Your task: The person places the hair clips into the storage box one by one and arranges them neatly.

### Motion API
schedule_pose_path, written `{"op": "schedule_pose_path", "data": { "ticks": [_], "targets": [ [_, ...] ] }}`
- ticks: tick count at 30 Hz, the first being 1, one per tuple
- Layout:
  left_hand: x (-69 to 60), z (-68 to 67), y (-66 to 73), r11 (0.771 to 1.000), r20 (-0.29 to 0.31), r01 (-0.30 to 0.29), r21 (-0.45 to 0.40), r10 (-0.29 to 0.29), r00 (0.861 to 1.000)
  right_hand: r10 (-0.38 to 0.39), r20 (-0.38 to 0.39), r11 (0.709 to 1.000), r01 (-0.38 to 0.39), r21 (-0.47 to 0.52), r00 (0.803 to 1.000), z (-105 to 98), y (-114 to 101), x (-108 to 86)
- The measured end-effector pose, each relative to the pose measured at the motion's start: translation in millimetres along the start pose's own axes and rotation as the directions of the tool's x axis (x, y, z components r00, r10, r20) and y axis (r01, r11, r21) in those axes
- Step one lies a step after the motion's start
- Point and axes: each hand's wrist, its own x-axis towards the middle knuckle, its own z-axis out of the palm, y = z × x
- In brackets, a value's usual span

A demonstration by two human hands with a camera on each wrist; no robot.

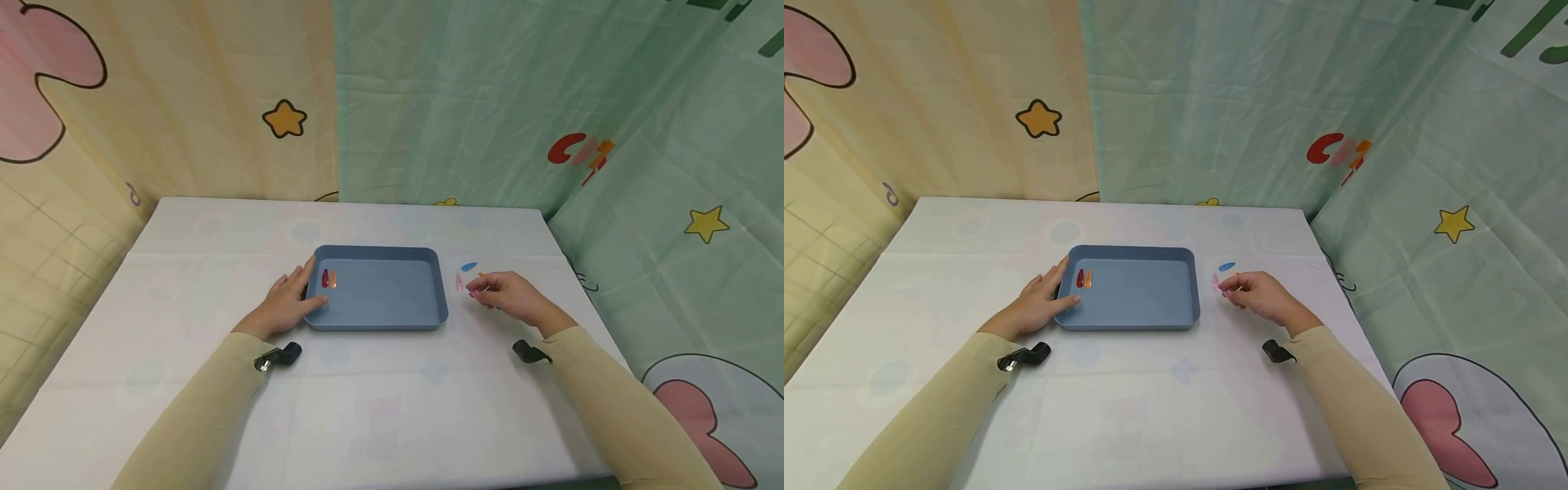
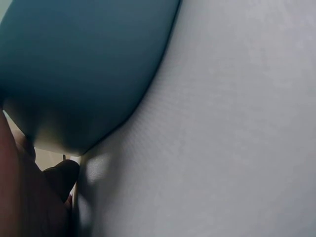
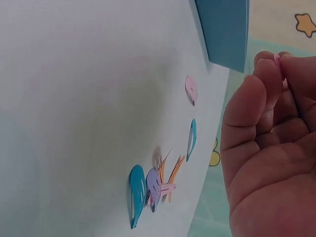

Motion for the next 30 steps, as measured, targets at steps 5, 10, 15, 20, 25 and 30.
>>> {"op": "schedule_pose_path", "data": {
  "ticks": [5, 10, 15, 20, 25, 30],
  "targets": [
    [-0.2, 0.0, -0.7, 1.000, 0.000, 0.008, 0.001, -0.008, 1.000, -0.010, 0.001, 1.000, 0.010, 0.000, 1.000, 2.4, -3.6, -0.2],
    [-0.5, 0.0, -1.0, 1.000, 0.001, 0.008, -0.001, -0.008, 1.000, -0.013, 0.010, 1.000, 0.013, 0.016, 1.000, 5.4, -5.7, 0.9],
    [-0.7, 0.2, -0.1, 1.000, 0.001, 0.008, 0.000, -0.008, 1.000, -0.012, 0.014, 0.999, 0.011, 0.032, 1.000, 8.6, -7.5, 2.9],
    [-0.2, 1.0, -0.3, 1.000, -0.001, 0.010, 0.001, -0.010, 1.000, -0.027, 0.021, 0.999, 0.026, 0.040, 0.999, 10.8, -11.6, 3.9],
    [0.5, 1.6, -1.8, 1.000, 0.001, 0.013, 0.007, -0.013, 1.000, -0.022, 0.028, 0.999, 0.021, 0.047, 0.999, 12.6, -13.3, 4.7],
    [0.3, 1.0, -1.7, 1.000, 0.000, 0.014, 0.005, -0.014, 1.000, -0.022, 0.034, 0.999, 0.021, 0.043, 0.999, 13.7, -12.8, 5.0]
  ]
}}
